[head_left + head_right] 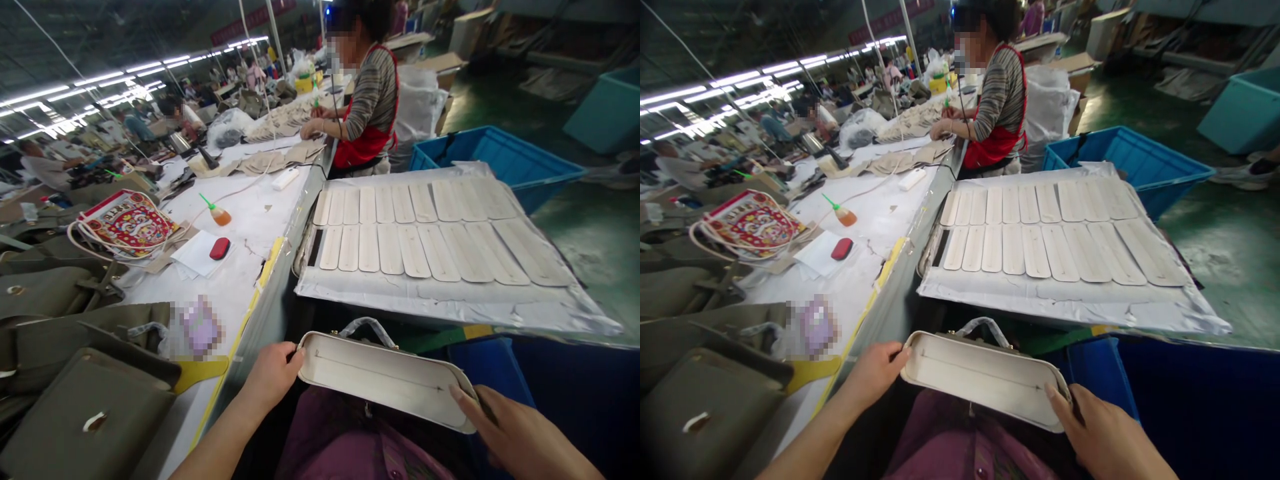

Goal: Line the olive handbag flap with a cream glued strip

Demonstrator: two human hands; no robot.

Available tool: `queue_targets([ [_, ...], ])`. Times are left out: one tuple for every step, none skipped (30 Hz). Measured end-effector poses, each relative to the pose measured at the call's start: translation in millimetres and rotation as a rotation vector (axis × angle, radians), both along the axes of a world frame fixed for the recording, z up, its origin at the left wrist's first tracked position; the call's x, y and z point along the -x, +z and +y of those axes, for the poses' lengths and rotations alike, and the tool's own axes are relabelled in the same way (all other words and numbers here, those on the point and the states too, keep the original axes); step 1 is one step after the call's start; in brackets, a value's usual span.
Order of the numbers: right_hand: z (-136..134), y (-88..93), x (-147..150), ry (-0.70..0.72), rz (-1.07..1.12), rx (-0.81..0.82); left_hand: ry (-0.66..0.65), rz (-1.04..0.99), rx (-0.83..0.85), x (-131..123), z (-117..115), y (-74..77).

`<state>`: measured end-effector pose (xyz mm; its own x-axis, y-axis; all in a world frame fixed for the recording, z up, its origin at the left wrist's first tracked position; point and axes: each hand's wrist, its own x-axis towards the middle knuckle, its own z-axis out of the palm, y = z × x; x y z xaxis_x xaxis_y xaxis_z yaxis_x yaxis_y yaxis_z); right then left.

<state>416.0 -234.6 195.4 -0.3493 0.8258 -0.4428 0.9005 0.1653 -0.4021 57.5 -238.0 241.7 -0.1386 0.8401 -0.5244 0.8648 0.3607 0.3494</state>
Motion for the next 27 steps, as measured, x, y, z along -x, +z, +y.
queue_targets([
  [-1, 2.1, 1, -0.015, -0.026, 0.056, -0.042, 0.057, 0.008, -1, 2, 1.0],
  [-1, 5.0, 3, -0.03, -0.056, 0.12, -0.084, 0.106, 0.018, -2, 4, 1.8],
  [0, 8.2, 6, -0.035, -0.086, 0.178, -0.121, 0.142, 0.032, -3, 6, 2.5],
  [2, 11.7, 8, -0.023, -0.112, 0.219, -0.15, 0.17, 0.05, -4, 9, 3.1],
  [3, 15.0, 11, 0.006, -0.131, 0.236, -0.173, 0.189, 0.072, -4, 11, 3.5],
  [5, 17.7, 13, 0.041, -0.145, 0.234, -0.191, 0.204, 0.092, -5, 13, 4.0],
  [7, 19.8, 15, 0.071, -0.155, 0.225, -0.205, 0.217, 0.107, -6, 15, 4.3],
  [8, 21.0, 16, 0.097, -0.16, 0.216, -0.216, 0.228, 0.114, -7, 16, 4.5],
  [8, 21.3, 17, 0.108, -0.16, 0.201, -0.225, 0.237, 0.116, -8, 17, 4.6],
  [8, 20.8, 17, 0.113, -0.149, 0.184, -0.232, 0.244, 0.113, -9, 18, 4.6],
  [7, 19.6, 16, 0.113, -0.135, 0.166, -0.236, 0.247, 0.11, -10, 19, 4.3],
  [6, 17.9, 15, 0.115, -0.119, 0.148, -0.239, 0.248, 0.104, -11, 19, 3.7],
  [5, 15.9, 14, 0.116, -0.109, 0.132, -0.239, 0.244, 0.095, -11, 18, 2.9],
  [4, 13.8, 13, 0.114, -0.105, 0.127, -0.239, 0.237, 0.077, -11, 17, 1.8],
  [3, 11.7, 11, 0.114, -0.103, 0.127, -0.233, 0.222, 0.053, -11, 16, 0.5],
  [3, 9.7, 10, 0.123, -0.099, 0.13, -0.221, 0.199, 0.027, -9, 14, -1.1],
  [3, 8.0, 9, 0.134, -0.088, 0.129, -0.201, 0.163, 0.006, -7, 12, -2.8],
  [3, 6.5, 7, 0.139, -0.072, 0.124, -0.17, 0.113, -0.007, -4, 10, -4.5],
  [3, 5.4, 7, 0.132, -0.054, 0.119, -0.126, 0.046, -0.004, -1, 8, -6.3],
  [3, 4.6, 6, 0.118, -0.037, 0.113, -0.061, -0.038, 0.014, 3, 6, -8.0],
  [3, 4.2, 5, 0.097, -0.022, 0.11, 0.026, -0.147, 0.042, 7, 5, -9.6],
  [3, 4.1, 5, 0.076, -0.008, 0.114, 0.13, -0.278, 0.076, 11, 3, -10.9],
  [3, 4.2, 5, 0.056, 0.005, 0.123, 0.239, -0.415, 0.113, 14, 1, -12.0],
  [3, 4.4, 4, 0.041, 0.018, 0.136, 0.334, -0.531, 0.139, 16, 0, -12.7],
  [2, 4.7, 4, 0.032, 0.032, 0.143, 0.396, -0.598, 0.15, 17, -1, -13.0],
  [2, 5.1, 4, 0.015, 0.04, 0.126, 0.411, -0.604, 0.142, 16, -2, -12.8],
  [2, 5.3, 4, 0.001, 0.045, 0.101, 0.378, -0.547, 0.121, 15, -2, -12.1],
])
